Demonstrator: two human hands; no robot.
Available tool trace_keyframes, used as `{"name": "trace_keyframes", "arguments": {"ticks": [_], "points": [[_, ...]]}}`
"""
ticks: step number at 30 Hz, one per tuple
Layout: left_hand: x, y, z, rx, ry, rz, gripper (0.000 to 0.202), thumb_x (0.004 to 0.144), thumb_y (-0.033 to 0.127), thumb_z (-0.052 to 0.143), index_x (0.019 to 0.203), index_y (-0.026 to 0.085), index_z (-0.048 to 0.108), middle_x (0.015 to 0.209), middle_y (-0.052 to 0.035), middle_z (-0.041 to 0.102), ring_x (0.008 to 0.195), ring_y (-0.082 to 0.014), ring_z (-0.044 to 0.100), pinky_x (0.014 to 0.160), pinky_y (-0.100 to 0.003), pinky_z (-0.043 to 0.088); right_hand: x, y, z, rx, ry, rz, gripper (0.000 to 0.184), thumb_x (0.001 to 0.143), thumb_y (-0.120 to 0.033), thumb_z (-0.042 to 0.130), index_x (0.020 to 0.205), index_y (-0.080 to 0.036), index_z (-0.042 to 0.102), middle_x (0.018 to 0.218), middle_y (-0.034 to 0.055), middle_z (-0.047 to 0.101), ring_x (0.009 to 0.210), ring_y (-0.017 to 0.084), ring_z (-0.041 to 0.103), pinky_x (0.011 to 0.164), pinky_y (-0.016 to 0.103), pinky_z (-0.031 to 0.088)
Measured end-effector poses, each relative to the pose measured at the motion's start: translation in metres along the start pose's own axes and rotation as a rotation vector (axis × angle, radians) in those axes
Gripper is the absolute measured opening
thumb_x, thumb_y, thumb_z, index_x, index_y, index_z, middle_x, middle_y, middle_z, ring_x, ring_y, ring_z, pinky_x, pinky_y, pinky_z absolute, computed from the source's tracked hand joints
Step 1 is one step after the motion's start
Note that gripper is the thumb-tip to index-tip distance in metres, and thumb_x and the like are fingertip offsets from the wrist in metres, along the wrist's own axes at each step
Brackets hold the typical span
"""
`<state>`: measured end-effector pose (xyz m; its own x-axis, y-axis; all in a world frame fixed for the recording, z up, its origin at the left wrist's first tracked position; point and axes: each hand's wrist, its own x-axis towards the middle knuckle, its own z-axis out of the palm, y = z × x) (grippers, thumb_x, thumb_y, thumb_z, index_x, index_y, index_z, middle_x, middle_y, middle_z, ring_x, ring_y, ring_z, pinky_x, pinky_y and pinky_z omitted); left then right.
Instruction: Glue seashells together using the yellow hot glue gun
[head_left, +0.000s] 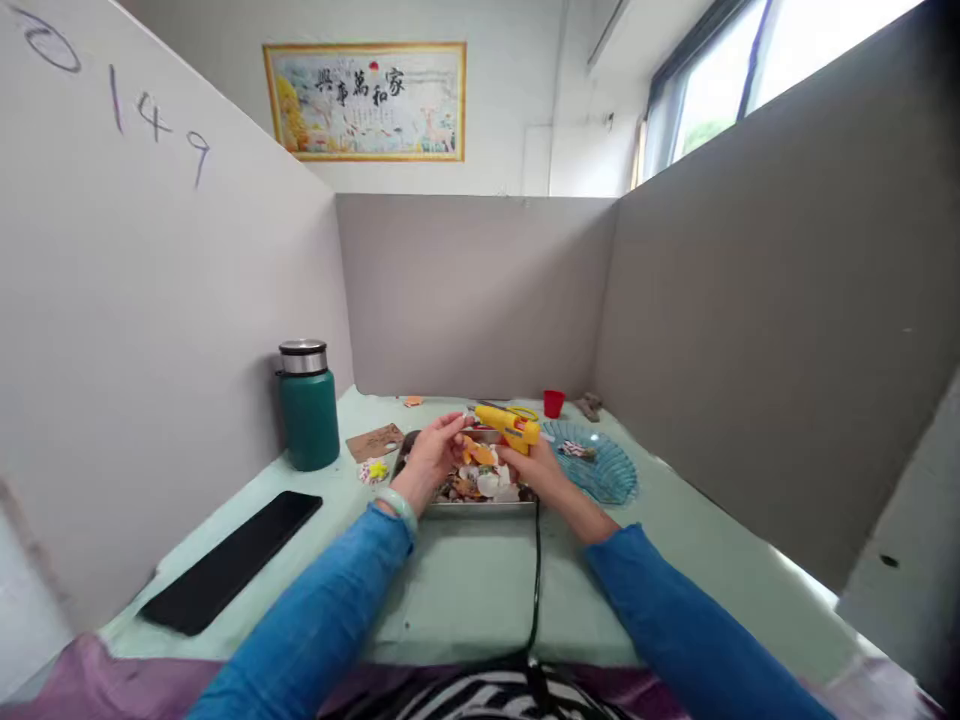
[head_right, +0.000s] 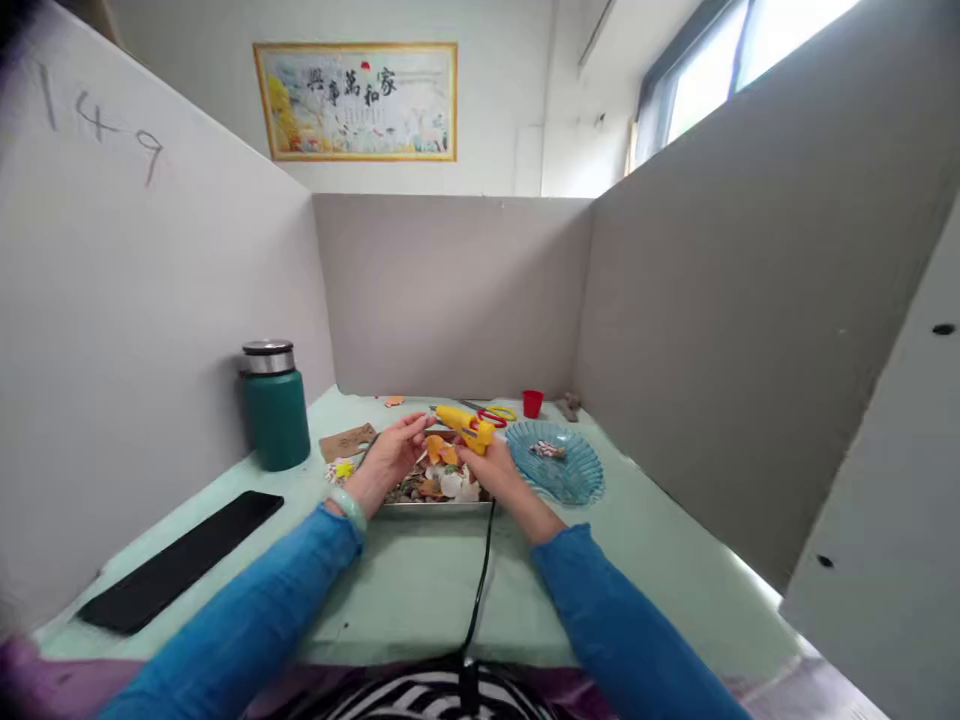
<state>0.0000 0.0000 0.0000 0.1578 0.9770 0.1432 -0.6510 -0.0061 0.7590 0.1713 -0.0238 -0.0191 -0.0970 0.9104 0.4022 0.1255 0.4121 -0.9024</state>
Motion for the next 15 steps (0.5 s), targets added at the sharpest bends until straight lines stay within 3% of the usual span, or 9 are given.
{"name": "trace_keyframes", "arguments": {"ticks": [7, 15], "points": [[-0.0010, -0.0001, 0.0012, -0.011, 0.080, 0.001, 0.012, 0.077, 0.005, 0.068, 0.085, 0.010, 0.062, 0.078, -0.0040, 0.070, 0.044, -0.0019, 0.051, 0.048, -0.015, 0.047, 0.0006, 0.0048, 0.0014, 0.027, -0.020, 0.001, 0.022, 0.068, -0.032, 0.063, 0.084, -0.017, 0.060, 0.057, -0.0047, 0.055, 0.039, 0.007, 0.042, 0.037, 0.020, 0.039], [-0.0005, 0.0008, -0.0010, -0.087, 0.088, -0.036, 0.007, 0.078, 0.004, 0.067, 0.081, 0.010, 0.063, 0.071, -0.0015, 0.066, 0.043, -0.0015, 0.050, 0.047, -0.014, 0.047, -0.0006, 0.0029, 0.0029, 0.038, -0.006, 0.029, 0.022, 0.068, -0.030, 0.061, 0.085, -0.016, 0.061, 0.057, -0.0046, 0.056, 0.039, 0.007, 0.043, 0.038, 0.020, 0.039]]}}
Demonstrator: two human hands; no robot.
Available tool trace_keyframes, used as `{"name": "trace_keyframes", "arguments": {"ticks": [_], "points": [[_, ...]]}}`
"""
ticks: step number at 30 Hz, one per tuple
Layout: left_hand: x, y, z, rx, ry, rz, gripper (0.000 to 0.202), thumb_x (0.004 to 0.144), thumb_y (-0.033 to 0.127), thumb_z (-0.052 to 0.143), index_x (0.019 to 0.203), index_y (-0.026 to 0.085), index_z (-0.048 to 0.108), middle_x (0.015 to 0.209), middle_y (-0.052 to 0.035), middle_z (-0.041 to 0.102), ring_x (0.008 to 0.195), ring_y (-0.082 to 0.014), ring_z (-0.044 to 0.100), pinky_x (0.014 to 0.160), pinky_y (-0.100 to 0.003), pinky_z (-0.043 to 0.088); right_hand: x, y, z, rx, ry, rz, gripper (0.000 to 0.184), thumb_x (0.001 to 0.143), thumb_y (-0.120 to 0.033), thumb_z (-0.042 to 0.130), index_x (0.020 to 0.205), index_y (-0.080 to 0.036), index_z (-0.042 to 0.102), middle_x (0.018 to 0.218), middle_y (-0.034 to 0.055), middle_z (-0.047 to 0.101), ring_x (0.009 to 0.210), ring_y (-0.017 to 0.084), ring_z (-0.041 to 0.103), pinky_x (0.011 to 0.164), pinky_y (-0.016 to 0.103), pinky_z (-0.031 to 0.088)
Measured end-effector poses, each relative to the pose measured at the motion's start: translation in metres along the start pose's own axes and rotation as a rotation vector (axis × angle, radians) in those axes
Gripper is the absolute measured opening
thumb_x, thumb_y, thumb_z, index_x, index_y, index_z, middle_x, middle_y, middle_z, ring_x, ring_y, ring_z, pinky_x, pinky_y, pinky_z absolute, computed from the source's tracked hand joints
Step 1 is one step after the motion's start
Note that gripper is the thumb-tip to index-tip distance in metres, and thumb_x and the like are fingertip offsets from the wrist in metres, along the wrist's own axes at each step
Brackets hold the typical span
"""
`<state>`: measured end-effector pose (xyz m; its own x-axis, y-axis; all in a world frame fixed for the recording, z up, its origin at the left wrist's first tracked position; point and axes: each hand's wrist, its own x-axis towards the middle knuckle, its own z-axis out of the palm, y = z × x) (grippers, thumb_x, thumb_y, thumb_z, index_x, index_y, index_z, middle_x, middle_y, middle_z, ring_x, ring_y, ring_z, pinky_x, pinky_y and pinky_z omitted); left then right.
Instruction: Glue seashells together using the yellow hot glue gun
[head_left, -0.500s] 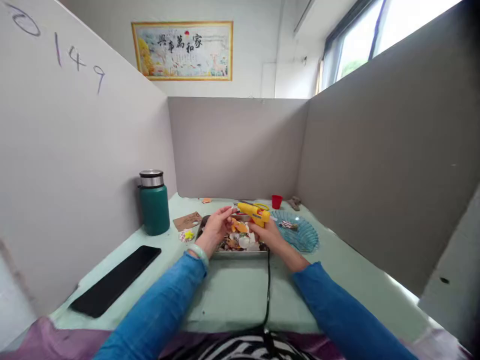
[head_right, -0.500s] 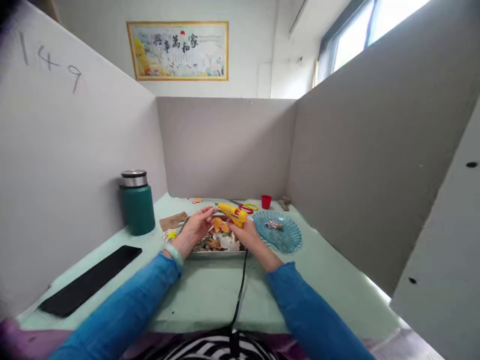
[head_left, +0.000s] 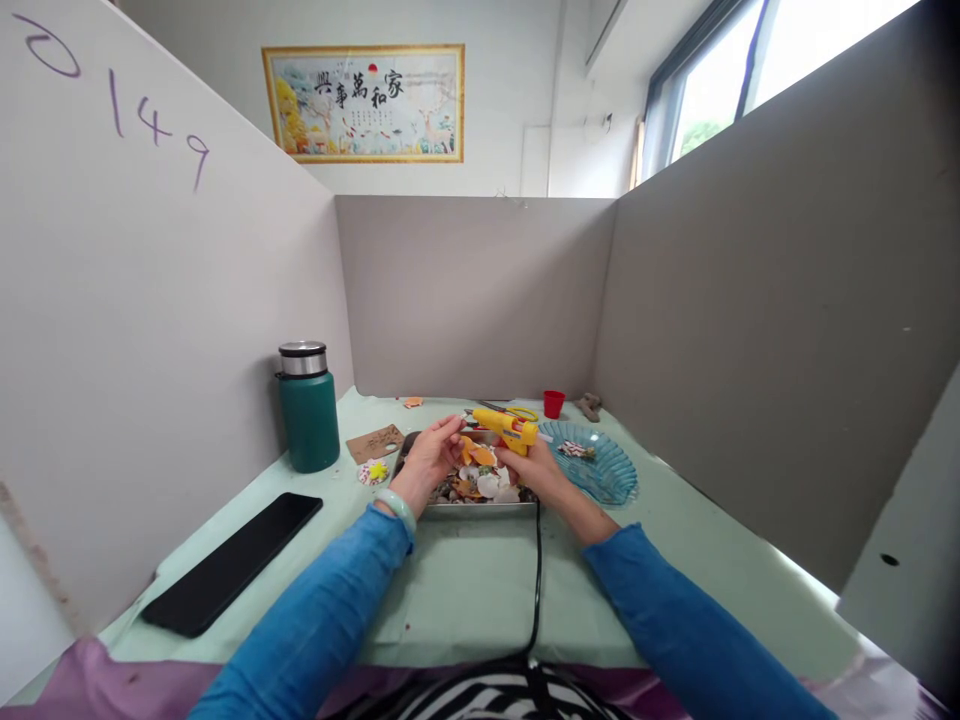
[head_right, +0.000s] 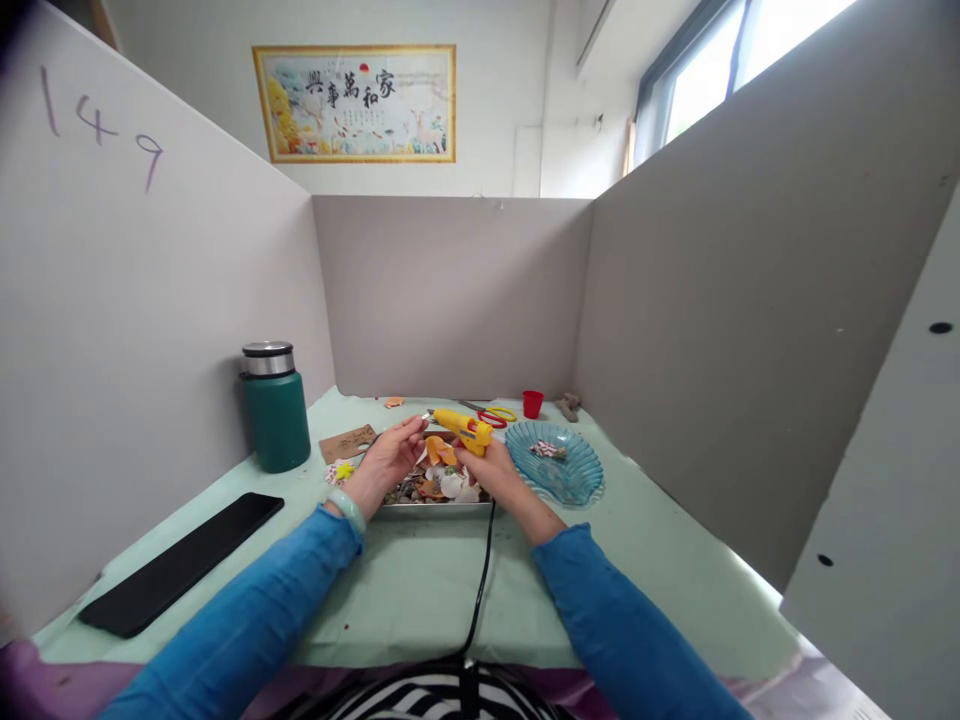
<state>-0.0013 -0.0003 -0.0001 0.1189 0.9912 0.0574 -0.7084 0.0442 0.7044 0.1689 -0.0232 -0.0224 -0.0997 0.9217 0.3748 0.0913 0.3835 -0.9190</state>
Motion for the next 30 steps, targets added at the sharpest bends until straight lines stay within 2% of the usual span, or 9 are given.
{"name": "trace_keyframes", "arguments": {"ticks": [9, 16, 23, 30], "points": [[-0.0006, 0.0009, -0.0001, 0.000, -0.016, 0.000, 0.007, 0.080, 0.002, 0.063, 0.083, 0.008, 0.065, 0.080, -0.0058, 0.070, 0.044, -0.0011, 0.051, 0.048, -0.014, 0.049, 0.0014, 0.0032, -0.0016, -0.021, -0.019, -0.011, 0.021, 0.070, -0.029, 0.061, 0.087, -0.016, 0.061, 0.057, -0.0046, 0.056, 0.040, 0.007, 0.044, 0.039, 0.020, 0.039], [0.0005, -0.0003, 0.0002, 0.002, 0.032, 0.004, 0.007, 0.080, 0.003, 0.064, 0.081, 0.009, 0.066, 0.070, -0.0027, 0.067, 0.045, -0.0033, 0.054, 0.049, -0.016, 0.050, 0.0004, 0.0013, -0.0006, -0.010, -0.012, -0.004, 0.021, 0.070, -0.030, 0.061, 0.085, -0.016, 0.061, 0.056, -0.0045, 0.056, 0.040, 0.007, 0.043, 0.039, 0.020, 0.040], [0.0004, 0.0003, 0.0002, 0.000, 0.035, 0.006, 0.008, 0.078, 0.002, 0.066, 0.080, 0.009, 0.066, 0.075, -0.0037, 0.069, 0.046, -0.0022, 0.053, 0.051, -0.015, 0.050, 0.0016, 0.0044, -0.0018, -0.032, -0.021, -0.017, 0.022, 0.071, -0.030, 0.060, 0.088, -0.016, 0.061, 0.058, -0.0046, 0.056, 0.040, 0.007, 0.044, 0.040, 0.019, 0.040], [-0.0005, 0.0014, 0.0024, 0.011, 0.082, 0.032, 0.008, 0.078, 0.002, 0.066, 0.079, 0.009, 0.065, 0.070, -0.0027, 0.068, 0.046, -0.0026, 0.053, 0.051, -0.016, 0.049, -0.0004, 0.0017, -0.0018, -0.053, -0.037, -0.025, 0.022, 0.069, -0.029, 0.061, 0.086, -0.016, 0.061, 0.057, -0.0050, 0.057, 0.039, 0.007, 0.043, 0.040, 0.020, 0.041]]}}
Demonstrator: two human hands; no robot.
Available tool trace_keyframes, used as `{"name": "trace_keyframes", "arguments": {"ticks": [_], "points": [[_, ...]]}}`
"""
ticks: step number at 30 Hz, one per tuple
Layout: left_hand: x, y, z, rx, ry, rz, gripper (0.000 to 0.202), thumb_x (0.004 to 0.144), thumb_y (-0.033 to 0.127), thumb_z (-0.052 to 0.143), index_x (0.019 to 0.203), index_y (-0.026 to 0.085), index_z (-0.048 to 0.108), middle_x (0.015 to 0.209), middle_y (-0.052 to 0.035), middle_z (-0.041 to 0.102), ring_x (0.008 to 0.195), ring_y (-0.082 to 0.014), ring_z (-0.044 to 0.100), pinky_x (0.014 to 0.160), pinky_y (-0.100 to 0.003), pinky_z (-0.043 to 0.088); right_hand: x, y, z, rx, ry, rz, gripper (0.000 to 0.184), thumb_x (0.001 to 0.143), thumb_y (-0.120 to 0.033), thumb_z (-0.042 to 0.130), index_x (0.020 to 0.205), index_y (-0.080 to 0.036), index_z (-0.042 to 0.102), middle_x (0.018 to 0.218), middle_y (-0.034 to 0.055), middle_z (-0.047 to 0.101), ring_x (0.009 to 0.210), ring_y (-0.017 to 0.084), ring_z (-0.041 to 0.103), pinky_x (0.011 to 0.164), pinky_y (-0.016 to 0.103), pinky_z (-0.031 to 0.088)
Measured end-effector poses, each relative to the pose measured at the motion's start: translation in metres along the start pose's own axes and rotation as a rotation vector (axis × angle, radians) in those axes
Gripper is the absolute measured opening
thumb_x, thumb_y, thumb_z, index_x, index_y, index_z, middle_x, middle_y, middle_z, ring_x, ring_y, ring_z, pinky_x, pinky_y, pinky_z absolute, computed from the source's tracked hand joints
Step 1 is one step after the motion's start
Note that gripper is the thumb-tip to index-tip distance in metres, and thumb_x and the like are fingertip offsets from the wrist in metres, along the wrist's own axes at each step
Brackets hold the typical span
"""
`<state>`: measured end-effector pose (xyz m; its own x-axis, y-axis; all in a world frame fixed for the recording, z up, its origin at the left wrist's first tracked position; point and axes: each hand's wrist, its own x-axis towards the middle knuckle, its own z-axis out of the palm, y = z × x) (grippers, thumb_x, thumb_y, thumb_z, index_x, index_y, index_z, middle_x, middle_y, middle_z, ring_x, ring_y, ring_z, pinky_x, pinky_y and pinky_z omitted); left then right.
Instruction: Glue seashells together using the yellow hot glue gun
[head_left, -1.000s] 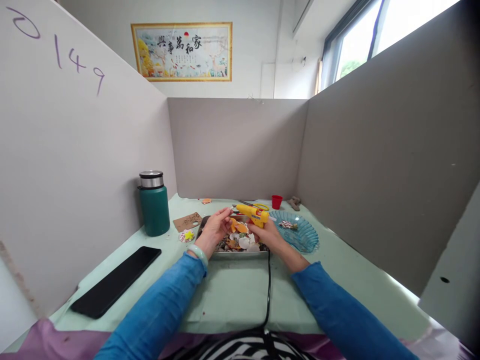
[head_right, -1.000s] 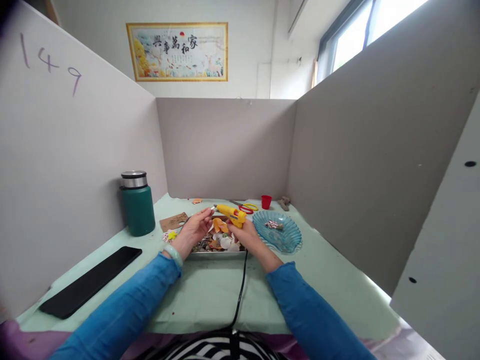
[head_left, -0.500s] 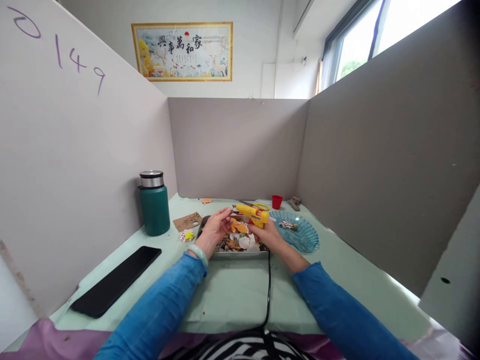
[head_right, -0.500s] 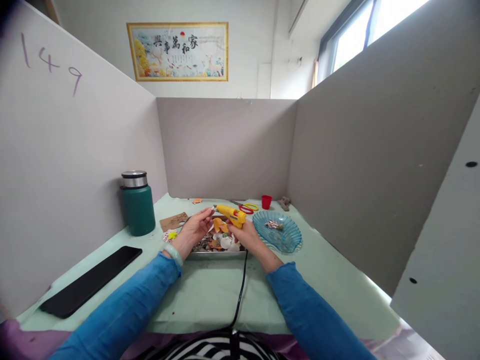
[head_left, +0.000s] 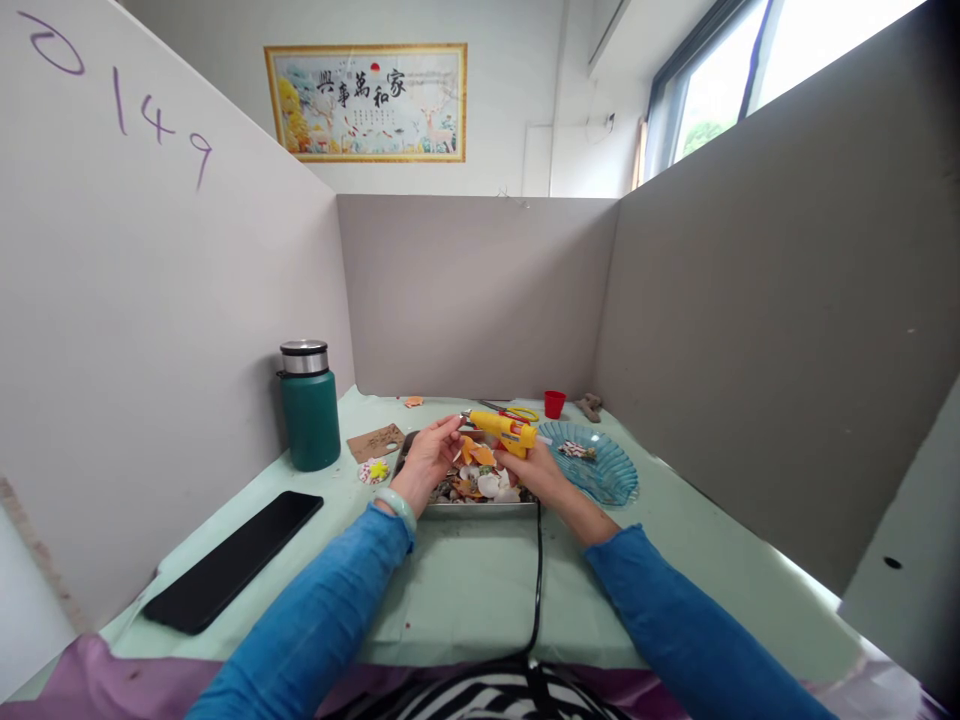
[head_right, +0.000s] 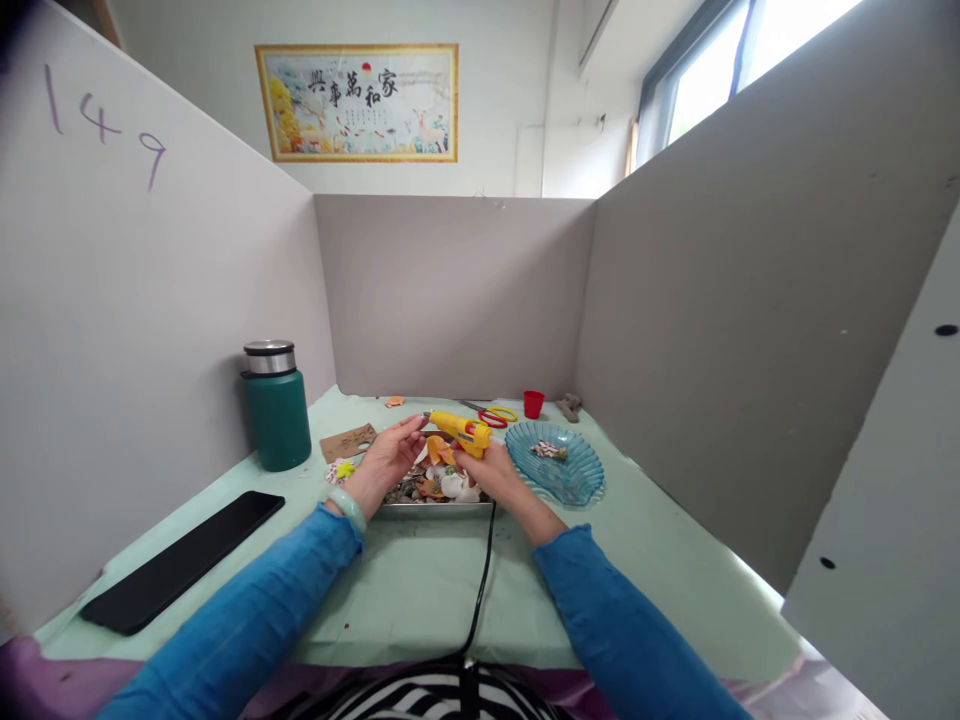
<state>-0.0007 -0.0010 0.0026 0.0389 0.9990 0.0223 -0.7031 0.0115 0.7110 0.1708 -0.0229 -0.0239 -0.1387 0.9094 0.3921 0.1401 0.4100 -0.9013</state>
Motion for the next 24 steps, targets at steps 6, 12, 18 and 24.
{"name": "trace_keyframes", "arguments": {"ticks": [6, 12, 18, 24], "points": [[-0.0025, 0.0001, 0.0016, 0.018, -0.032, 0.002, 0.009, 0.075, 0.000, 0.068, 0.078, 0.009, 0.066, 0.068, -0.0027, 0.067, 0.045, -0.0036, 0.053, 0.051, -0.016, 0.049, -0.0002, -0.0026, 0.0008, 0.027, 0.050, 0.007, 0.020, 0.069, -0.029, 0.061, 0.085, -0.017, 0.062, 0.058, -0.0042, 0.057, 0.040, 0.008, 0.044, 0.039, 0.021, 0.040], [-0.0027, -0.0003, 0.0013, 0.028, -0.026, 0.000, 0.011, 0.075, 0.000, 0.068, 0.081, 0.009, 0.066, 0.069, -0.0032, 0.068, 0.045, -0.0034, 0.053, 0.051, -0.016, 0.049, 0.0013, 0.0010, 0.0004, 0.015, 0.012, 0.005, 0.020, 0.070, -0.029, 0.060, 0.085, -0.017, 0.062, 0.057, -0.0045, 0.056, 0.040, 0.007, 0.043, 0.040, 0.020, 0.040], [0.0002, -0.0010, -0.0006, 0.030, -0.035, -0.001, 0.011, 0.077, 0.002, 0.068, 0.084, 0.010, 0.066, 0.073, -0.0041, 0.069, 0.045, -0.0032, 0.053, 0.050, -0.015, 0.049, 0.0002, 0.0003, -0.0002, -0.027, 0.028, 0.003, 0.022, 0.071, -0.030, 0.060, 0.087, -0.015, 0.064, 0.059, -0.0046, 0.055, 0.041, 0.007, 0.043, 0.040, 0.019, 0.039], [-0.0012, -0.0013, -0.0003, 0.035, -0.009, -0.003, 0.010, 0.076, 0.001, 0.068, 0.081, 0.009, 0.065, 0.073, -0.0048, 0.069, 0.045, -0.0036, 0.054, 0.049, -0.016, 0.050, 0.0013, 0.0021, -0.0004, -0.017, 0.050, 0.003, 0.022, 0.071, -0.030, 0.060, 0.086, -0.015, 0.064, 0.059, -0.0045, 0.055, 0.040, 0.006, 0.043, 0.040, 0.019, 0.039]]}}
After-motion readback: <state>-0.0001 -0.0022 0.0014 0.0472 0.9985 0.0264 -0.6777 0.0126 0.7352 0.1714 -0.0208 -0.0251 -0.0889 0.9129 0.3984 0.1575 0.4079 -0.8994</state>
